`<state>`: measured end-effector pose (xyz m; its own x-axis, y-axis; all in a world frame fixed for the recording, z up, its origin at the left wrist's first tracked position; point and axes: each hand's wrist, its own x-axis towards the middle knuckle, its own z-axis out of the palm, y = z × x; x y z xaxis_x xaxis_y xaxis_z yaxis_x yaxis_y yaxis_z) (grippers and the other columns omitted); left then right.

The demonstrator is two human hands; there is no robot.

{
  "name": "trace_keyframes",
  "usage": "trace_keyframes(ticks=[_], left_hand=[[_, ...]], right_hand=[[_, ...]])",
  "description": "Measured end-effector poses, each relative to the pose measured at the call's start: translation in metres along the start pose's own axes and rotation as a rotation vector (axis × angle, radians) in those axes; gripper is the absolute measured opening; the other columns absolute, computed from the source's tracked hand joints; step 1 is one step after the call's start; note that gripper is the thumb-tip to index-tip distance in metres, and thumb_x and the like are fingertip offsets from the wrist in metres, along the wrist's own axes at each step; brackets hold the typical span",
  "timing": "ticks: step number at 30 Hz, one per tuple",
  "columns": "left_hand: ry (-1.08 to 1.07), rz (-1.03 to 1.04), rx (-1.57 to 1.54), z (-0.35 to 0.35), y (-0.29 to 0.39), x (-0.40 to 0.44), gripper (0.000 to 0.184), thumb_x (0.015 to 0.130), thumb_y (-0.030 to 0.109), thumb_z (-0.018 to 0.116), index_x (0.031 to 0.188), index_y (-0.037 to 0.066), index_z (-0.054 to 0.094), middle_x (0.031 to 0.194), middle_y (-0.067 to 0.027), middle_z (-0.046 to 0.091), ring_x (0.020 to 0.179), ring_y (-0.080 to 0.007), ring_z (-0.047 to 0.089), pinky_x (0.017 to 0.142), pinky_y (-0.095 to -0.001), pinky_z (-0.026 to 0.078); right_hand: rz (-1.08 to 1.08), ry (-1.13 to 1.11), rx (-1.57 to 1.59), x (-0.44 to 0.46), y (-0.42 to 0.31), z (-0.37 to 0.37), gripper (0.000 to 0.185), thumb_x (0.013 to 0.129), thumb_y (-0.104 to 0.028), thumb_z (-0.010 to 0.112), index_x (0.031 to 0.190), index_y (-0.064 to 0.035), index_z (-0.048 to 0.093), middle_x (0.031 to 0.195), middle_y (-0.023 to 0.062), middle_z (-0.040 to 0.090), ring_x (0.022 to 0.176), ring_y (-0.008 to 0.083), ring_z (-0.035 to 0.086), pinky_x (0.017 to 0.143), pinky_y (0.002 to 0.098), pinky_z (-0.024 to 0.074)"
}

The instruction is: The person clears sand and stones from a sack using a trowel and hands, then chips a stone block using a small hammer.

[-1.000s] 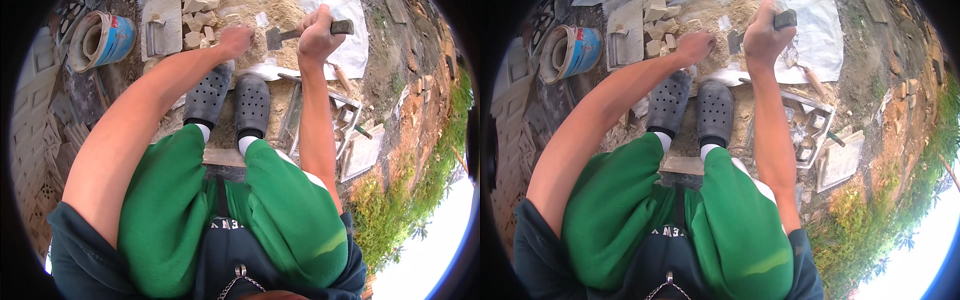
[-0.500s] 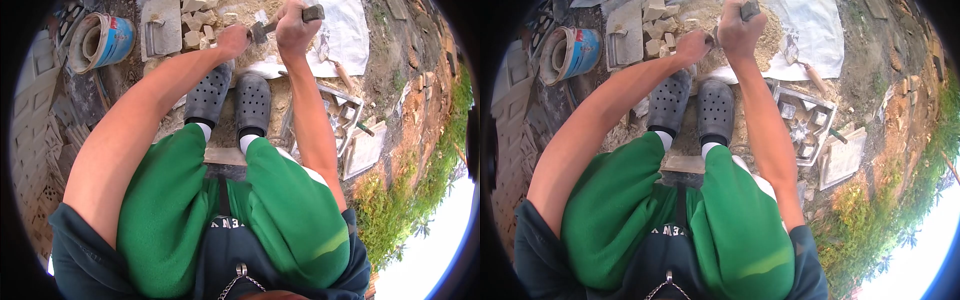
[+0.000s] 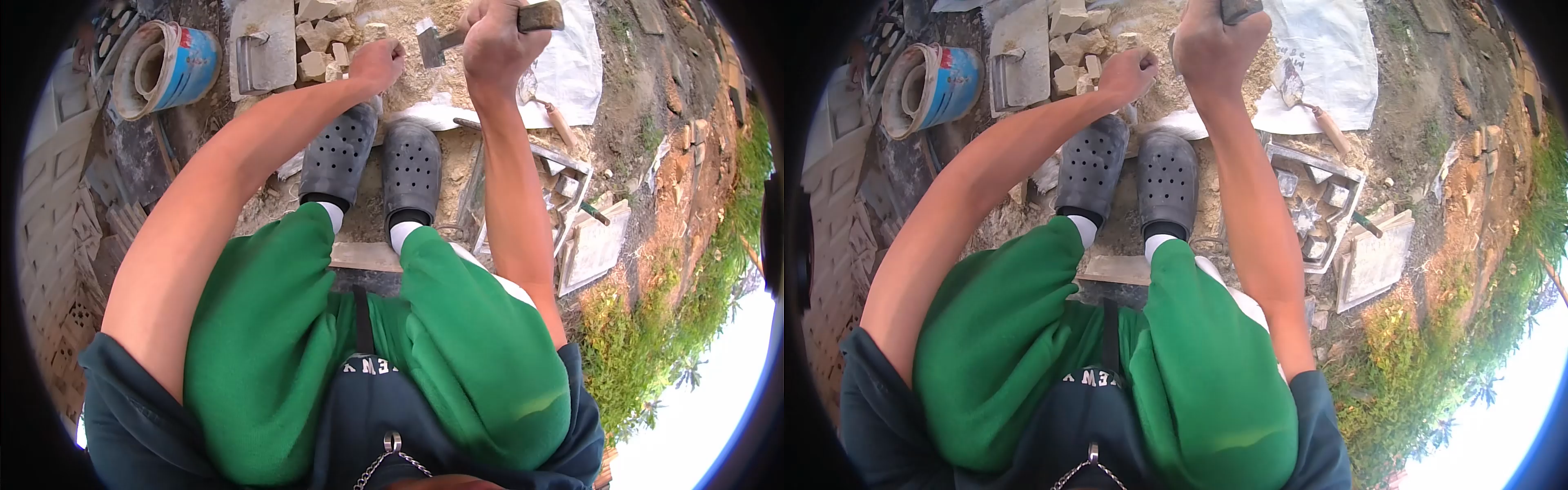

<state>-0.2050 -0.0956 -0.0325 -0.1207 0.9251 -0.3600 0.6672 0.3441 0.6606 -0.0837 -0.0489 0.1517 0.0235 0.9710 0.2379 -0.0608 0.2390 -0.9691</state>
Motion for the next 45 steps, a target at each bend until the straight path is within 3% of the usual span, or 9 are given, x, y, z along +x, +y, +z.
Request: trace_keyframes(ticks=[5,12,17,18,30,33,35,38,45], left_hand=[[0.064,0.041,-0.053,-0.002,-0.012,0.0,0.021,0.088,0.019,0.061,0.103,0.011,0.073,0.097,-0.0134,0.072,0.089,-0.0314,0.069,0.081,-0.0396,0.054],[0.105,0.018,-0.03,-0.005,-0.007,-0.007,0.024,0.091,0.018,0.057,0.108,0.012,0.073,0.101,-0.0176,0.071,0.095,-0.0346,0.068,0.086,-0.0423,0.052],[0.056,-0.028,0.01,-0.009,0.006,-0.006,0.026,0.091,0.018,0.057,0.11,0.012,0.073,0.103,-0.0177,0.071,0.096,-0.0347,0.068,0.088,-0.042,0.052],[0.058,-0.058,0.061,-0.01,0.011,-0.004,0.026,0.092,0.018,0.057,0.111,0.012,0.073,0.104,-0.0177,0.071,0.097,-0.0346,0.068,0.089,-0.0417,0.052],[-0.09,0.127,0.049,-0.013,0.002,-0.012,0.031,0.083,0.028,0.067,0.106,0.006,0.067,0.106,-0.018,0.066,0.099,-0.0341,0.064,0.089,-0.0427,0.051],[0.002,0.313,0.334,-0.015,0.007,-0.027,0.038,0.079,0.029,0.07,0.107,0.004,0.064,0.113,-0.0167,0.06,0.107,-0.0356,0.06,0.09,-0.0448,0.05],[-0.058,0.283,0.29,-0.019,0.005,-0.028,0.037,0.078,0.027,0.07,0.106,0.003,0.063,0.114,-0.0159,0.058,0.109,-0.0355,0.058,0.091,-0.0463,0.05],[-0.085,0.249,0.255,-0.025,0.004,-0.024,0.034,0.077,0.021,0.069,0.105,0.003,0.062,0.113,-0.0145,0.057,0.11,-0.0348,0.057,0.091,-0.0477,0.049],[0.161,0.601,0.484,-0.029,-0.001,-0.014,0.018,0.083,0.015,0.063,0.099,0.007,0.067,0.101,-0.0128,0.061,0.103,-0.0332,0.061,0.083,-0.0444,0.053]], right_hand=[[0.049,0.009,-0.218,-0.031,0.104,-0.009,0.036,0.101,-0.017,0.047,0.067,-0.0075,0.046,0.058,-0.0009,0.041,0.054,0.0097,0.041,0.05,0.0316,0.0314],[0.124,-0.086,-0.043,-0.005,0.009,0.009,0.031,0.099,-0.016,0.056,0.07,-0.0058,0.051,0.059,-0.0018,0.045,0.057,0.0074,0.045,0.051,0.0289,0.0338],[-0.065,-0.024,-0.148,-0.024,0.086,0.017,0.031,0.099,-0.02,0.056,0.073,-0.0016,0.055,0.056,0.0008,0.046,0.057,0.0072,0.04,0.05,0.0312,0.0351],[0.187,-0.138,-0.167,-0.011,0.058,0.014,0.033,0.098,-0.022,0.056,0.072,-0.0015,0.056,0.058,0.0005,0.047,0.056,0.0075,0.041,0.05,0.032,0.0349],[0.107,-0.164,-0.157,-0.027,0.055,-0.017,0.044,0.097,-0.021,0.055,0.057,-0.0045,0.048,0.049,-0.0019,0.045,0.046,0.0053,0.041,0.042,0.0273,0.0299],[0.058,-0.155,-0.268,-0.017,0.046,-0.025,0.039,0.1,-0.016,0.05,0.062,-0.0052,0.05,0.054,-0.0023,0.043,0.049,0.0106,0.04,0.047,0.034,0.0297],[-0.324,-0.1,-0.182,-0.004,0.013,-0.026,0.041,0.1,-0.016,0.05,0.06,-0.0062,0.045,0.052,-0.0006,0.04,0.047,0.0118,0.038,0.046,0.0336,0.0289],[0.075,0.044,0.001,-0.024,-0.002,-0.032,0.044,0.097,-0.021,0.056,0.057,-0.0049,0.049,0.05,-0.0028,0.046,0.046,0.0054,0.04,0.042,0.0276,0.0296],[0.149,0.018,0.004,-0.029,0.029,-0.037,0.043,0.099,-0.02,0.053,0.058,-0.0058,0.049,0.051,-0.0047,0.044,0.046,0.0049,0.039,0.044,0.0263,0.0283]])
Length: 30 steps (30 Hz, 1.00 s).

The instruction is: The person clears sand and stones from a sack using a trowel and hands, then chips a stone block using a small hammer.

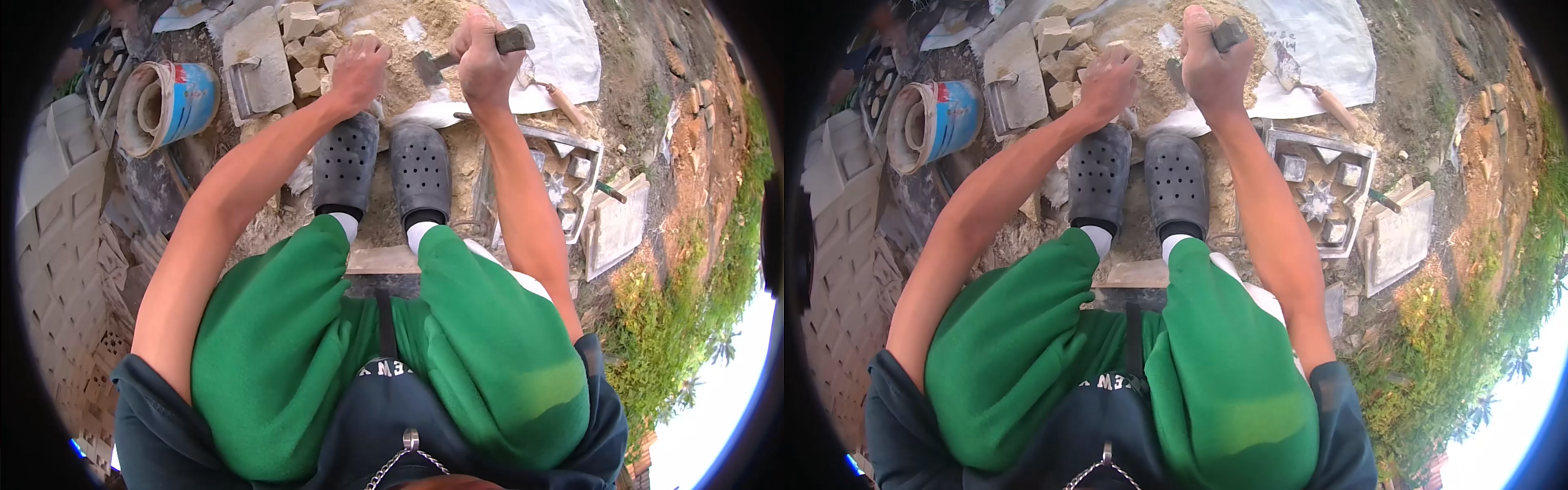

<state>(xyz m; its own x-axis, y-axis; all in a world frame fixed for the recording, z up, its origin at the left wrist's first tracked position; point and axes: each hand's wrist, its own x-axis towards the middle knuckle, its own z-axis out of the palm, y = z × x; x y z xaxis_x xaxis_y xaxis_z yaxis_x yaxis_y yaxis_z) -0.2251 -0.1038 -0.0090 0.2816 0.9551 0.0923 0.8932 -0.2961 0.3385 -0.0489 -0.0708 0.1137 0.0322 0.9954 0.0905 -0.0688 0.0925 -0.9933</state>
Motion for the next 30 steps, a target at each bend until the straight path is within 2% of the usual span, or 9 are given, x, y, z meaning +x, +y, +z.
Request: trace_keyframes(ticks=[3,6,8,10,14,16,18,23,30], left_hand=[[-0.241,0.015,-0.091,0.004,0.008,-0.002,0.017,0.087,0.019,0.062,0.096,0.006,0.067,0.098,-0.0122,0.066,0.099,-0.0333,0.064,0.083,-0.0465,0.052],[-0.412,-0.042,-0.047,0.025,0.011,-0.006,0.019,0.087,0.022,0.063,0.092,0.005,0.069,0.089,-0.0164,0.069,0.093,-0.0354,0.066,0.079,-0.0483,0.052],[-0.41,-0.036,-0.037,0.027,0.01,-0.001,0.021,0.087,0.024,0.063,0.09,0.004,0.07,0.087,-0.0184,0.068,0.09,-0.0365,0.066,0.077,-0.0489,0.053],[-0.404,-0.033,-0.03,0.027,0.012,0.001,0.023,0.087,0.025,0.064,0.087,0.003,0.071,0.085,-0.0204,0.068,0.087,-0.0376,0.067,0.075,-0.0495,0.053],[-0.36,-0.171,-0.123,0.023,0.009,0.0,0.028,0.087,0.028,0.061,0.085,0.002,0.071,0.083,-0.0218,0.068,0.081,-0.0403,0.067,0.073,-0.0496,0.053],[-0.364,-0.202,-0.143,0.025,0.008,-0.001,0.029,0.087,0.029,0.061,0.085,0.002,0.071,0.083,-0.0219,0.068,0.08,-0.0405,0.067,0.073,-0.0498,0.053],[-0.365,-0.237,-0.175,0.026,0.007,-0.001,0.03,0.086,0.031,0.061,0.084,0.002,0.071,0.083,-0.0218,0.068,0.079,-0.0402,0.067,0.072,-0.0501,0.053],[-0.354,-0.23,-0.136,0.025,0.005,-0.001,0.029,0.086,0.029,0.061,0.082,0.003,0.072,0.082,-0.021,0.068,0.078,-0.0391,0.067,0.072,-0.0502,0.052],[-0.309,-0.247,-0.206,0.027,0.006,-0.002,0.027,0.084,0.027,0.063,0.083,0.001,0.072,0.08,-0.0231,0.067,0.076,-0.0394,0.067,0.072,-0.0503,0.052]], right_hand=[[-0.114,-0.074,0.214,0.003,-0.011,-0.004,0.042,0.101,-0.011,0.045,0.06,-0.0084,0.034,0.054,-0.0012,0.035,0.047,0.0082,0.031,0.045,0.0272,0.0264],[-0.14,-0.049,0.058,-0.009,-0.036,0.006,0.043,0.101,-0.011,0.044,0.06,-0.0088,0.033,0.054,-0.0014,0.035,0.047,0.008,0.03,0.045,0.0271,0.026],[-0.144,-0.051,0.057,-0.017,-0.009,0.006,0.043,0.101,-0.011,0.044,0.059,-0.0095,0.033,0.054,-0.0014,0.035,0.047,0.0079,0.029,0.045,0.0271,0.0256],[-0.075,-0.026,0.031,-0.016,0.004,0.012,0.044,0.099,-0.015,0.05,0.057,-0.0042,0.046,0.05,-0.0036,0.042,0.047,0.0051,0.039,0.044,0.0268,0.0285],[-0.063,-0.033,0.142,-0.001,-0.014,0.013,0.045,0.1,-0.018,0.051,0.056,-0.0053,0.048,0.05,-0.0041,0.043,0.046,0.0047,0.039,0.042,0.0264,0.0271],[-0.058,0.017,0.012,-0.008,-0.028,0.018,0.047,0.1,-0.02,0.051,0.056,-0.0055,0.048,0.05,-0.004,0.043,0.045,0.0047,0.038,0.042,0.0261,0.0268],[-0.103,-0.025,0.055,-0.013,-0.032,0.021,0.043,0.101,-0.009,0.043,0.059,-0.0081,0.036,0.055,-0.0007,0.037,0.047,0.0082,0.032,0.045,0.0281,0.0274],[-0.075,-0.11,-0.022,-0.01,0.002,0.027,0.041,0.1,-0.009,0.043,0.06,-0.0073,0.035,0.055,-0.0018,0.035,0.047,0.0084,0.033,0.045,0.0271,0.0281],[-0.1,-0.044,0.135,-0.008,-0.017,0.024,0.044,0.1,-0.019,0.052,0.058,-0.0058,0.047,0.05,-0.0043,0.041,0.047,0.0042,0.037,0.043,0.0263,0.0269]])
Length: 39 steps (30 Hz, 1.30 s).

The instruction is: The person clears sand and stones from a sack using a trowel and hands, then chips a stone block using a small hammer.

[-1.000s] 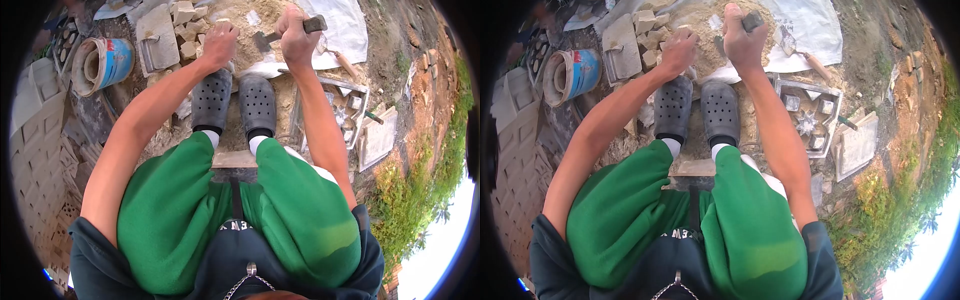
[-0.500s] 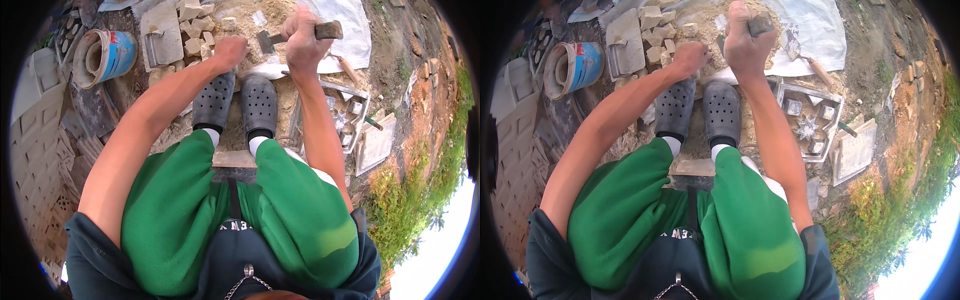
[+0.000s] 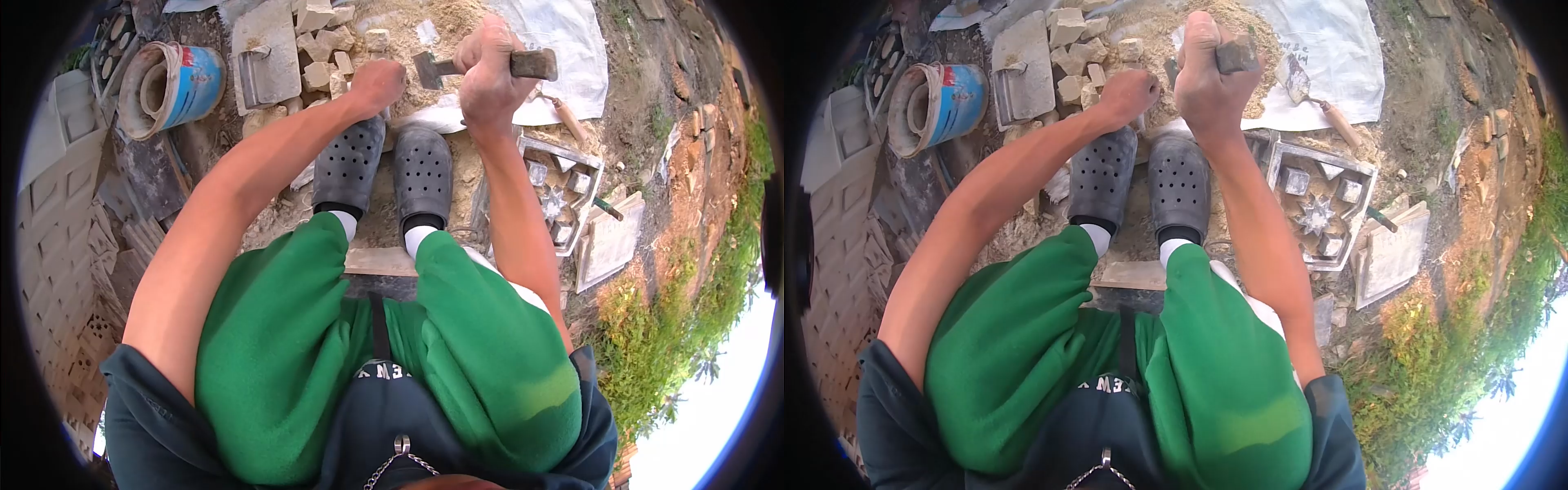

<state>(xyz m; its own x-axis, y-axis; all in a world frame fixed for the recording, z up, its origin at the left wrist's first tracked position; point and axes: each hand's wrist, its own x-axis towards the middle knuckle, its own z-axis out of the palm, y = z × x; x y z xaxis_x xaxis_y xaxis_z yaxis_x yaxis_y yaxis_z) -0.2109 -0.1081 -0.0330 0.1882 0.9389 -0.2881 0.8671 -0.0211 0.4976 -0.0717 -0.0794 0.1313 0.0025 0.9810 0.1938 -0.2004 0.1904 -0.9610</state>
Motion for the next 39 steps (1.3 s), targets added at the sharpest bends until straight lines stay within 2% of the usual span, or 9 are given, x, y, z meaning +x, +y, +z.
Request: trace_keyframes(ticks=[6,10,15,19,21,24,32,33,39], left_hand=[[-0.036,-0.017,-0.01,-0.025,0.013,-0.012,0.022,0.086,0.021,0.06,0.089,0.002,0.069,0.084,-0.021,0.069,0.082,-0.038,0.068,0.074,-0.0485,0.054],[-0.001,0.062,-0.007,-0.029,0.008,-0.003,0.023,0.089,0.023,0.058,0.093,0.002,0.068,0.092,-0.0187,0.07,0.087,-0.0374,0.068,0.076,-0.0479,0.054],[0.202,0.4,0.031,-0.02,0.006,0.025,0.034,0.09,0.009,0.055,0.123,0.001,0.058,0.118,-0.0171,0.063,0.1,-0.0341,0.065,0.081,-0.0449,0.055],[0.279,0.414,0.252,-0.004,0.008,0.051,0.041,0.089,0.002,0.051,0.129,0.0,0.054,0.127,-0.0217,0.056,0.109,-0.0359,0.062,0.087,-0.0456,0.054],[0.016,0.239,0.183,-0.005,0.014,0.062,0.042,0.088,0.001,0.049,0.13,0.001,0.054,0.128,-0.025,0.053,0.113,-0.0398,0.059,0.09,-0.0473,0.052],[0.043,0.163,0.109,-0.009,0.026,0.065,0.043,0.088,0.002,0.048,0.131,0.005,0.054,0.126,-0.0239,0.054,0.111,-0.0412,0.059,0.091,-0.0479,0.052],[-0.103,0.114,0.075,-0.017,0.043,0.06,0.023,0.089,0.012,0.053,0.1,0.003,0.072,0.112,-0.0205,0.065,0.103,-0.0385,0.065,0.087,-0.0463,0.054],[-0.129,0.086,0.031,-0.014,0.042,0.063,0.024,0.088,0.008,0.051,0.095,0.0,0.072,0.111,-0.0201,0.067,0.101,-0.0374,0.066,0.086,-0.0449,0.055],[-0.003,0.06,0.034,0.0,0.045,0.068,0.026,0.088,0.023,0.061,0.092,-0.001,0.071,0.096,-0.0215,0.068,0.091,-0.0384,0.067,0.081,-0.0466,0.055]], right_hand=[[0.007,-0.037,-0.021,0.008,0.032,-0.013,0.044,0.1,-0.017,0.047,0.057,-0.0064,0.048,0.051,-0.0022,0.047,0.043,0.0059,0.041,0.042,0.0266,0.0314],[0.032,0.106,0.056,0.032,-0.003,-0.019,0.045,0.098,-0.01,0.046,0.057,-0.0135,0.029,0.049,-0.0031,0.029,0.039,0.0097,0.026,0.039,0.0301,0.0249],[0.011,0.142,0.142,0.06,0.011,-0.04,0.045,0.098,-0.011,0.047,0.057,-0.0135,0.027,0.05,-0.0033,0.027,0.04,0.0101,0.024,0.04,0.0304,0.0228],[0.034,0.256,0.002,0.073,0.04,-0.035,0.042,0.096,-0.014,0.054,0.057,-0.0144,0.038,0.05,-0.0034,0.037,0.039,0.0091,0.033,0.038,0.0283,0.0276],[0.023,0.234,-0.03,0.075,0.044,-0.031,0.042,0.096,-0.014,0.055,0.058,-0.0141,0.038,0.049,-0.0034,0.037,0.04,0.009,0.034,0.038,0.028,0.0278],[0.088,0.24,-0.088,0.072,0.041,-0.019,0.042,0.096,-0.014,0.054,0.058,-0.0139,0.038,0.049,-0.0039,0.037,0.04,0.0088,0.035,0.039,0.0276,0.0267],[0.111,0.149,0.108,0.05,0.044,-0.037,0.043,0.099,-0.014,0.051,0.057,-0.0114,0.04,0.053,-0.0024,0.041,0.045,0.0083,0.034,0.043,0.0279,0.0277],[0.014,0.058,0.071,0.05,0.033,-0.033,0.045,0.098,-0.011,0.048,0.057,-0.0128,0.029,0.05,-0.0015,0.03,0.043,0.0101,0.025,0.043,0.0301,0.024],[-0.015,0.053,-0.064,0.041,0.028,-0.031,0.046,0.097,-0.01,0.049,0.054,-0.0075,0.035,0.049,-0.0006,0.037,0.043,0.0094,0.032,0.044,0.0295,0.026]])
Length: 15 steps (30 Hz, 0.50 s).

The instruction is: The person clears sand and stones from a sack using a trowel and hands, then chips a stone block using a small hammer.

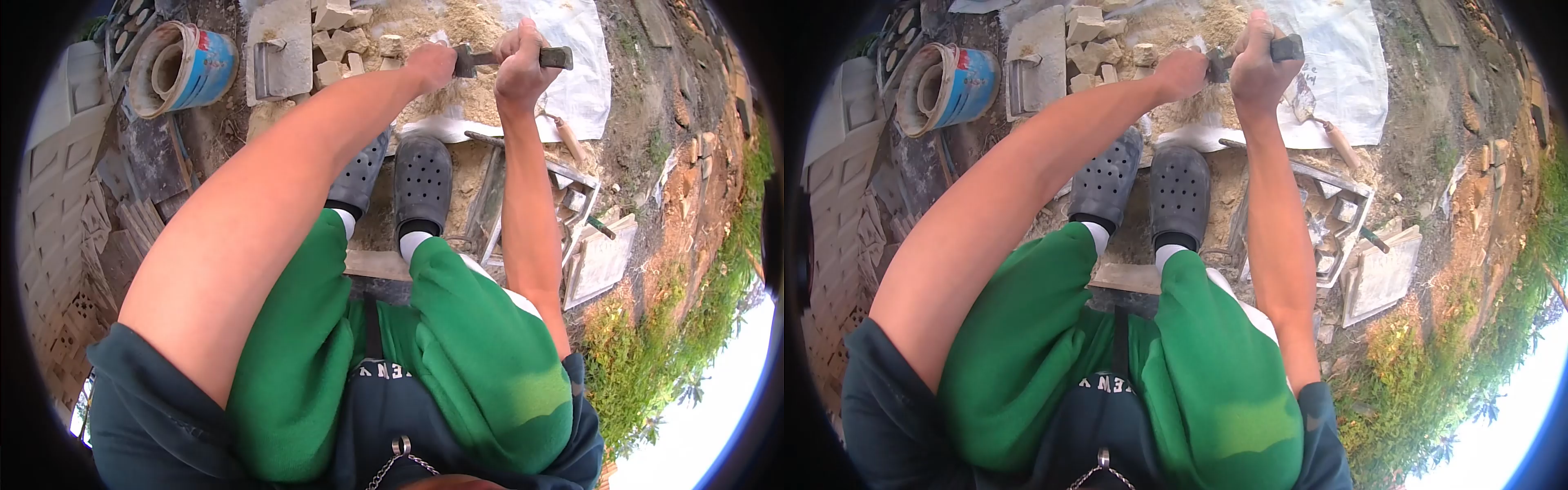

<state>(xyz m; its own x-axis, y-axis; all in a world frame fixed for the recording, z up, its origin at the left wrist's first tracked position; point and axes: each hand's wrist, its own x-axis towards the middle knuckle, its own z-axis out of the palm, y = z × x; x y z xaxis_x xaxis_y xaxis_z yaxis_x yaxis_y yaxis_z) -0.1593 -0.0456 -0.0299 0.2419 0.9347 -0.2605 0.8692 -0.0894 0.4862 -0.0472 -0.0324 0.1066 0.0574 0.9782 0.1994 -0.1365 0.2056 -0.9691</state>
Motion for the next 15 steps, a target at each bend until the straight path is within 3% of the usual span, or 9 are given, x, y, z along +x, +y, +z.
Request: trace_keyframes(ticks=[1,4,6,8,9,11,13,15], left_hand=[[0.001,0.002,0.001,0.0,0.001,-0.002,0.026,0.088,0.023,0.061,0.092,-0.001,0.071,0.096,-0.0215,0.068,0.091,-0.0384,0.067,0.081,-0.0466,0.055],[0.04,-0.025,0.012,0.003,-0.002,-0.012,0.022,0.087,0.021,0.061,0.091,0.002,0.072,0.095,-0.0212,0.068,0.091,-0.0373,0.067,0.081,-0.0465,0.054],[-0.005,-0.056,-0.162,0.003,-0.012,-0.027,0.019,0.085,0.018,0.06,0.089,0.004,0.072,0.094,-0.0197,0.068,0.089,-0.037,0.067,0.078,-0.0473,0.053],[0.008,-0.021,-0.166,0.0,-0.027,-0.042,0.017,0.084,0.017,0.061,0.089,0.004,0.071,0.093,-0.0192,0.068,0.087,-0.0364,0.067,0.076,-0.0473,0.052],[0.027,0.013,-0.17,0.001,-0.032,-0.047,0.016,0.083,0.016,0.061,0.088,0.005,0.071,0.092,-0.0187,0.068,0.085,-0.0359,0.066,0.074,-0.0473,0.052],[0.072,-0.018,-0.228,0.003,-0.035,-0.05,0.015,0.083,0.016,0.062,0.086,0.005,0.071,0.089,-0.0182,0.068,0.082,-0.0355,0.066,0.074,-0.0467,0.051],[0.118,-0.045,-0.288,0.006,-0.034,-0.049,0.014,0.082,0.016,0.063,0.084,0.004,0.071,0.085,-0.0177,0.068,0.079,-0.0351,0.066,0.073,-0.0462,0.051],[0.082,-0.061,-0.146,0.01,-0.034,-0.044,0.013,0.081,0.016,0.066,0.08,0.004,0.071,0.078,-0.017,0.068,0.074,-0.0347,0.066,0.072,-0.045,0.051]], right_hand=[[-0.009,0.004,0.019,0.0,0.0,-0.001,0.047,0.096,-0.01,0.05,0.051,-0.0037,0.04,0.047,-0.0006,0.041,0.042,0.0082,0.036,0.043,0.0291,0.0262],[-0.028,-0.019,0.093,0.004,-0.007,-0.006,0.046,0.096,-0.009,0.05,0.051,-0.0044,0.039,0.047,-0.001,0.04,0.043,0.008,0.034,0.044,0.0286,0.0271],[-0.047,-0.03,0.117,0.001,-0.019,-0.01,0.045,0.096,-0.009,0.049,0.052,-0.0049,0.039,0.048,-0.0011,0.039,0.044,0.0077,0.034,0.044,0.0281,0.0271],[0.033,-0.003,0.223,-0.01,-0.043,-0.006,0.042,0.095,-0.006,0.046,0.054,-0.006,0.038,0.05,-0.0011,0.037,0.045,0.007,0.032,0.044,0.0269,0.0275],[0.036,-0.002,0.222,-0.015,-0.051,-0.001,0.042,0.095,-0.006,0.046,0.054,-0.006,0.038,0.05,-0.0011,0.037,0.045,0.007,0.032,0.044,0.0269,0.0275],[-0.028,0.025,0.131,-0.023,-0.06,0.008,0.045,0.098,-0.008,0.042,0.056,-0.0119,0.027,0.048,-0.0014,0.025,0.04,0.0112,0.022,0.041,0.0305,0.0234],[-0.086,0.028,0.08,-0.032,-0.05,0.012,0.045,0.098,-0.007,0.041,0.055,-0.0116,0.027,0.048,-0.0013,0.025,0.039,0.011,0.022,0.041,0.0298,0.0238],[-0.105,0.021,0.075,-0.036,-0.046,0.017,0.044,0.097,-0.006,0.04,0.055,-0.0112,0.028,0.048,-0.0012,0.026,0.039,0.011,0.023,0.041,0.0287,0.0249]])
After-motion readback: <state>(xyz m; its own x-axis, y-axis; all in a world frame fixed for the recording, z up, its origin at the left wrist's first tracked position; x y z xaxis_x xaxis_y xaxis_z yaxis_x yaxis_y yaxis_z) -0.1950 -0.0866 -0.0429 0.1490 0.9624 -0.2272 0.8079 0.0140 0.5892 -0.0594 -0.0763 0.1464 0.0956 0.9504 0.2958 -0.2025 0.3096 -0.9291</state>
